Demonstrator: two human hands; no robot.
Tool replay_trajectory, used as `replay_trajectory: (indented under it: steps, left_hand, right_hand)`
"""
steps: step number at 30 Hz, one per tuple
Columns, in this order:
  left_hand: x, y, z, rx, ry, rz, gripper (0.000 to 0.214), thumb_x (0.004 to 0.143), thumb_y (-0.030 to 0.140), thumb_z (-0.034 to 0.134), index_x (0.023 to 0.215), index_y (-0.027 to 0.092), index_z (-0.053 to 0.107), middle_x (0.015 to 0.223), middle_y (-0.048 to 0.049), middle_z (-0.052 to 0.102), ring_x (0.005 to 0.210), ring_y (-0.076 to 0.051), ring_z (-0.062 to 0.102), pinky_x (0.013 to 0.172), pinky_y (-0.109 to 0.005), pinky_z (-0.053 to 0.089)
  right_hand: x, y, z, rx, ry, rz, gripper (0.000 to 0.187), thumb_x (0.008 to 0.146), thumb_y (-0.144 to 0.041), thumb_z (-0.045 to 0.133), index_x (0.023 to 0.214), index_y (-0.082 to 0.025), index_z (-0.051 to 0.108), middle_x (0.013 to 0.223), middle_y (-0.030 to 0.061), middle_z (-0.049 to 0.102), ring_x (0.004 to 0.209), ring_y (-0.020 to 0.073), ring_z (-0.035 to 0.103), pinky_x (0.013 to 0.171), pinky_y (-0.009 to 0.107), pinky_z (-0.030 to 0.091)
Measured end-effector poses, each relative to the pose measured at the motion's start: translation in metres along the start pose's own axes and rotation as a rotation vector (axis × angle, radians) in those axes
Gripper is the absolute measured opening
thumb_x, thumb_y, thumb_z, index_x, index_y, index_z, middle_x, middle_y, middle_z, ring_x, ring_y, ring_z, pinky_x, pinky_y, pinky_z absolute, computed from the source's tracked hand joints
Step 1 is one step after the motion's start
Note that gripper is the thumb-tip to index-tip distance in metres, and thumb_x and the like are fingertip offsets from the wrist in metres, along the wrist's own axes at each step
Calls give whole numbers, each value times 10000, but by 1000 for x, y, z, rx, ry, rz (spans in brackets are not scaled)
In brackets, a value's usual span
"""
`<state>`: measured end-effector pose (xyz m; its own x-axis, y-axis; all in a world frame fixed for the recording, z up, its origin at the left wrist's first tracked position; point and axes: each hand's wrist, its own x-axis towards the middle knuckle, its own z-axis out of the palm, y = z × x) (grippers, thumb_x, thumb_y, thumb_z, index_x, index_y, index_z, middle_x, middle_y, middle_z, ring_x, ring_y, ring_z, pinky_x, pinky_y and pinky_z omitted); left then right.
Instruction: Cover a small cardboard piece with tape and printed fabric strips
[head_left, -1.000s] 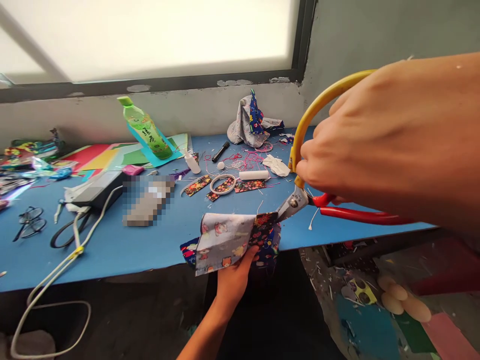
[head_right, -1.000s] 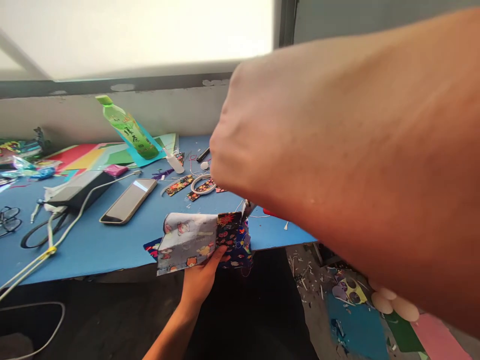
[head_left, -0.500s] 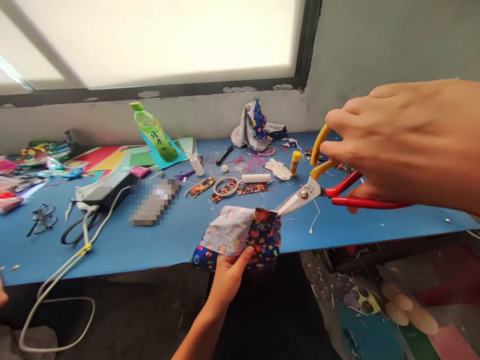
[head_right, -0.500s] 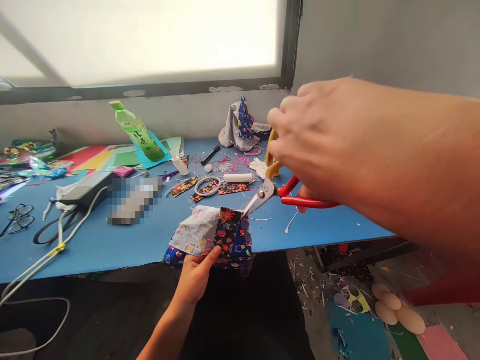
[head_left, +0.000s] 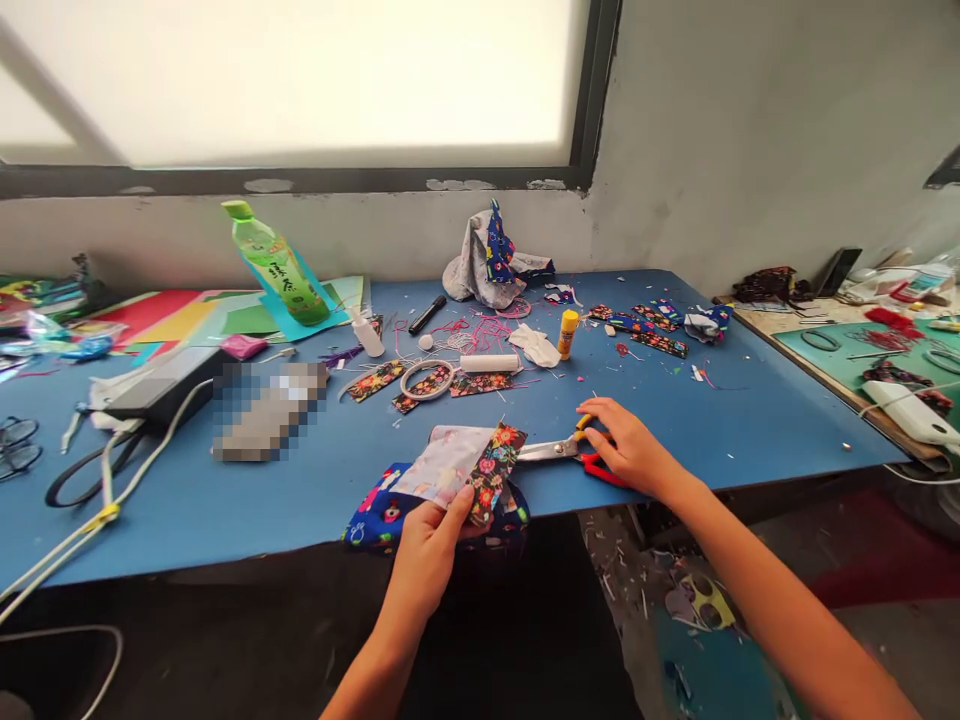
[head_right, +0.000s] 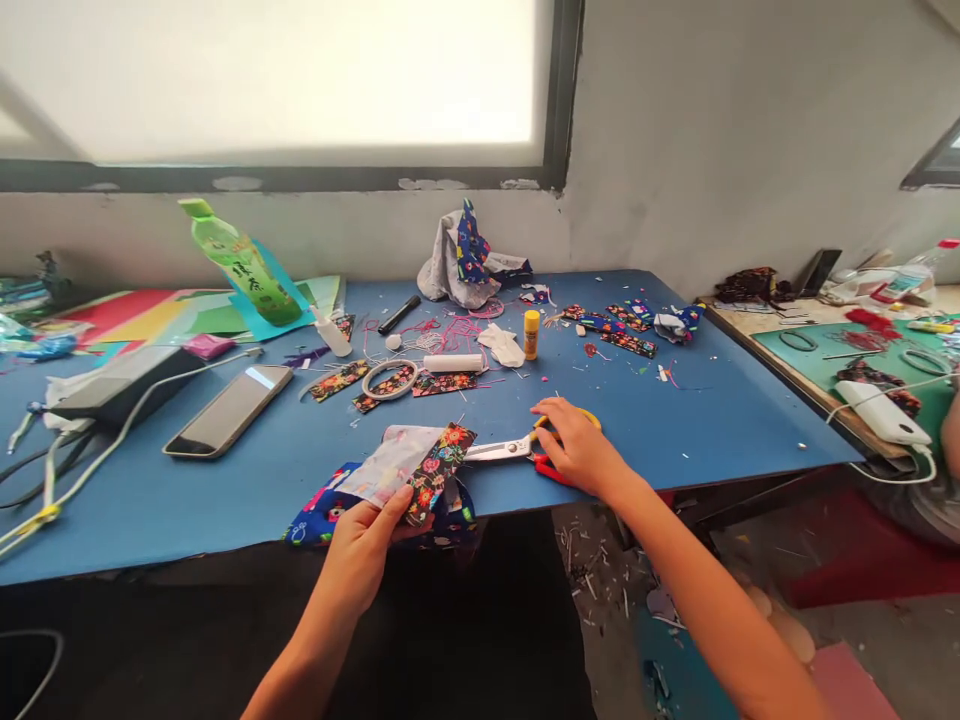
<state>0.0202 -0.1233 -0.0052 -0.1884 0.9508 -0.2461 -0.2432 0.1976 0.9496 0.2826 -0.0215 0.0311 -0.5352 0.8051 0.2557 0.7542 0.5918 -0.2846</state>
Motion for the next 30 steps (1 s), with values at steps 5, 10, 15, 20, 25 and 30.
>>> replay_trajectory:
  steps: [5,10,15,20,25,30]
  left_hand:
    - [-2,3,1,7,43,8,459,712,526,725,880,99,744,925,-84,740,802,-224,671,655,-302,600]
    - [-2,6,3,6,47,3,470,712,531,720,936,118,742,990,-80,727,811,-213,665,628,-293,604]
    - [-1,8,3,-1,38,-1,485,693,544,727,916,113,752,955,-84,733,809,-216,665,632,-296,608]
    - [-3,11,0,-40,16,-23,500,700,530,727,992,124,744,986,-90,736,798,-211,664,596,-282,602]
    - [-5,15,2,-32,-25,-30,483,706,544,705,914,109,742,872,-81,736,740,-197,653,607,-299,594]
    - [-6,13,7,46,-43,33,462,740,548,657,891,118,730,871,-70,733,788,-210,654,672,-306,570]
  right_hand:
    - [1,17,-27,138,-216,-94,337,834,-275,587,1164,-214,610,1201,86,633,1139,242,580,981,391,490]
    - [6,18,-28,83,-315,-84,325,860,-310,574,1144,-158,611,1192,133,621,1119,264,579,975,415,485]
    - [9,10,-23,23,-302,-90,257,834,-281,568,1044,-142,616,1089,168,651,1038,319,608,914,486,498]
    - [5,16,-37,27,-289,-93,315,851,-303,547,1129,-154,554,1130,162,636,977,286,648,801,420,555]
    - [2,37,-48,-34,-198,-147,314,828,-336,586,1104,-189,554,1080,126,659,982,276,651,823,405,539]
    - [0,50,-38,-325,-79,-286,305,833,-227,498,1118,-155,578,1027,161,665,889,316,660,709,428,519]
